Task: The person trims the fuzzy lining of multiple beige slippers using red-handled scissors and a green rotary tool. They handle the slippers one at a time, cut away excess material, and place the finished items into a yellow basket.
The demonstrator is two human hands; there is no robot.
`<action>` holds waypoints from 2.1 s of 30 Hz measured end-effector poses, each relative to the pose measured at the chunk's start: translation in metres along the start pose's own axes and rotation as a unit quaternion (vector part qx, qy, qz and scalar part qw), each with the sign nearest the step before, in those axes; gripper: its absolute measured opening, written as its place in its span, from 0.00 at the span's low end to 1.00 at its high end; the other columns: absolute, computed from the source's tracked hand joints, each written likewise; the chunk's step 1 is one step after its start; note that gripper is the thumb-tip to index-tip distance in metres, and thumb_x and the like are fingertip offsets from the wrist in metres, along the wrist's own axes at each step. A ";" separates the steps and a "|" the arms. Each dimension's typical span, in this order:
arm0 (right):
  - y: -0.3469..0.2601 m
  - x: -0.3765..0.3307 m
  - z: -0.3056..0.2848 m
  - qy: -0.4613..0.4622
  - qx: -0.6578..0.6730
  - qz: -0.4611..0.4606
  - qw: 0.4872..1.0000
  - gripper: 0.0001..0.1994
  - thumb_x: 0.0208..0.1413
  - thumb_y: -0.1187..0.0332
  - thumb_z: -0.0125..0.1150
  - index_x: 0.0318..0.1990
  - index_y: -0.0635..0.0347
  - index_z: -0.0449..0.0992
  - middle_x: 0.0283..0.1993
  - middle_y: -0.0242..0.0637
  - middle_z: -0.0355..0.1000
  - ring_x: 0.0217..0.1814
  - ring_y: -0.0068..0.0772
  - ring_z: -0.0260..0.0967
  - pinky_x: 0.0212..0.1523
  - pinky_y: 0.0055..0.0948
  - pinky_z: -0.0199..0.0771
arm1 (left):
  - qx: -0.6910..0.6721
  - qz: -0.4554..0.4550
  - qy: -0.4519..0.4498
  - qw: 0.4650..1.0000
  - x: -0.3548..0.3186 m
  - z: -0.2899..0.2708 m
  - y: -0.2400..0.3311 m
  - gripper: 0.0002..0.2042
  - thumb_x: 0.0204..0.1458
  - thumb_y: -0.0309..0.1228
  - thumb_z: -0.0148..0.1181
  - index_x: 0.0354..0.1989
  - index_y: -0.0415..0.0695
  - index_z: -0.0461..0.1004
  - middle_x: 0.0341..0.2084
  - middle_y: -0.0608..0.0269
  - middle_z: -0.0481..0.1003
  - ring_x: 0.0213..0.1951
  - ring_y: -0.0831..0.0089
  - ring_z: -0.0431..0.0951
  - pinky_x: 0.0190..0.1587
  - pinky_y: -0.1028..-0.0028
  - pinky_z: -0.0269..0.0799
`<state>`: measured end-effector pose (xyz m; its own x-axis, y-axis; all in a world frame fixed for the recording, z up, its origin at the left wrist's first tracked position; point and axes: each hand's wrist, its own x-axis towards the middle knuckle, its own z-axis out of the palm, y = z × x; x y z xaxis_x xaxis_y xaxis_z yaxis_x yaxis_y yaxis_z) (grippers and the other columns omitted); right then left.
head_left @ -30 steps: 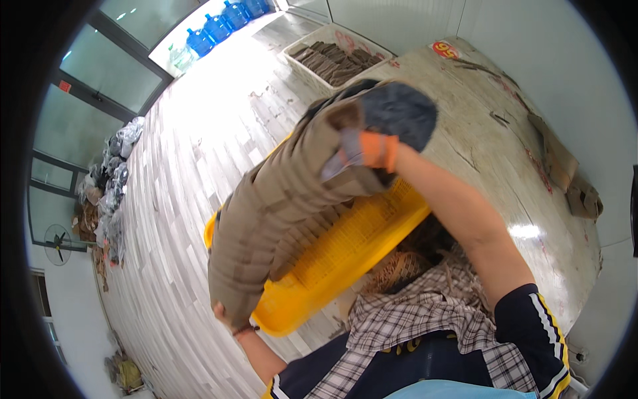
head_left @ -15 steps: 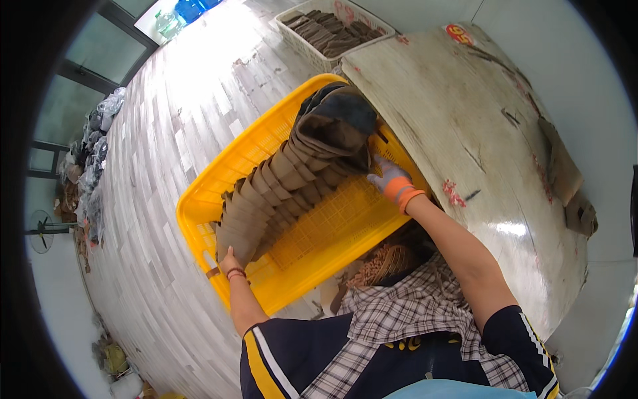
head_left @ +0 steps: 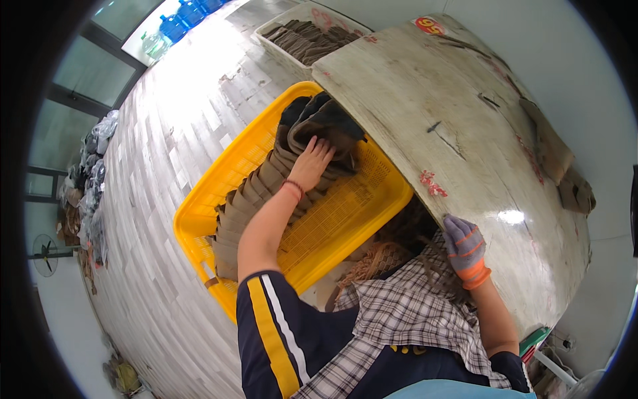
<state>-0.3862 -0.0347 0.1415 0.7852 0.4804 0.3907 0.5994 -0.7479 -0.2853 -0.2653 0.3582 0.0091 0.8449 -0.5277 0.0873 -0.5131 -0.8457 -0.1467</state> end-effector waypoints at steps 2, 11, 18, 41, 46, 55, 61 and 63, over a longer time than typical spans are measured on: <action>0.004 -0.004 -0.001 0.004 -0.007 0.015 1.000 0.17 0.42 0.78 0.63 0.43 0.60 0.74 0.45 0.40 0.73 0.44 0.43 0.71 0.44 0.35 0.71 | 0.078 -0.016 -0.245 0.966 0.029 0.022 -0.013 0.15 0.46 0.27 0.51 0.44 0.43 0.75 0.42 0.58 0.76 0.50 0.63 0.72 0.62 0.65 0.54; 0.007 -0.006 0.000 0.014 -0.002 0.096 0.995 0.16 0.40 0.78 0.63 0.41 0.59 0.76 0.46 0.38 0.73 0.45 0.43 0.70 0.45 0.36 0.71 | -0.008 -0.116 -0.478 0.871 0.066 0.099 -0.097 0.20 0.34 0.34 0.72 0.38 0.41 0.79 0.40 0.53 0.77 0.44 0.62 0.78 0.46 0.66 0.74; 0.013 -0.005 -0.008 0.005 -0.003 0.098 0.995 0.16 0.39 0.78 0.63 0.40 0.58 0.76 0.45 0.37 0.74 0.43 0.42 0.71 0.43 0.34 0.72 | -0.005 -0.191 -0.422 0.886 0.044 0.162 -0.085 0.15 0.49 0.31 0.54 0.46 0.44 0.76 0.48 0.54 0.74 0.49 0.61 0.75 0.50 0.63 0.72; -0.046 -0.260 -0.045 0.215 0.117 0.374 0.894 0.25 0.42 0.80 0.52 0.52 0.55 0.72 0.59 0.41 0.64 0.53 0.42 0.67 0.50 0.34 0.71 | -0.185 -0.001 0.321 0.929 0.051 -0.052 0.155 0.11 0.57 0.27 0.49 0.44 0.34 0.73 0.53 0.44 0.66 0.55 0.50 0.65 0.57 0.61 0.61; -0.119 -0.417 -0.061 0.457 -0.139 0.590 0.651 0.23 0.44 0.83 0.46 0.51 0.59 0.72 0.55 0.44 0.67 0.53 0.41 0.66 0.51 0.32 0.68 | -0.375 0.277 0.239 0.852 0.079 -0.141 0.322 0.11 0.55 0.19 0.48 0.45 0.34 0.71 0.52 0.43 0.67 0.52 0.50 0.68 0.52 0.61 0.65; -0.324 -0.632 0.202 0.371 -0.011 0.927 0.053 0.24 0.46 0.56 0.58 0.49 0.60 0.72 0.43 0.47 0.74 0.46 0.46 0.71 0.48 0.35 0.69 | -0.364 0.743 -0.047 0.560 0.045 -0.169 0.529 0.14 0.42 0.14 0.52 0.39 0.36 0.73 0.40 0.52 0.74 0.42 0.56 0.74 0.45 0.65 0.71; -0.331 -0.583 0.223 0.323 -0.009 0.945 0.045 0.25 0.46 0.54 0.57 0.49 0.60 0.72 0.50 0.50 0.70 0.52 0.50 0.67 0.52 0.40 0.67 | -0.327 0.752 -0.084 0.566 0.058 -0.119 0.527 0.13 0.42 0.15 0.52 0.38 0.37 0.73 0.38 0.55 0.74 0.40 0.57 0.74 0.43 0.64 0.71; -0.326 -0.575 0.209 0.260 -0.008 0.963 0.074 0.25 0.46 0.54 0.56 0.50 0.60 0.71 0.54 0.51 0.67 0.55 0.50 0.65 0.53 0.40 0.66 | -0.342 0.739 -0.076 0.576 0.062 -0.105 0.518 0.13 0.41 0.15 0.52 0.37 0.38 0.74 0.38 0.55 0.74 0.40 0.56 0.74 0.43 0.63 0.71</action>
<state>-1.0008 0.0284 -0.1735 -0.7020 -0.6026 -0.3795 -0.5493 0.7973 -0.2500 -0.4950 -0.1210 0.0422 -0.6131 -0.7424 0.2702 -0.5854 0.6566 0.4756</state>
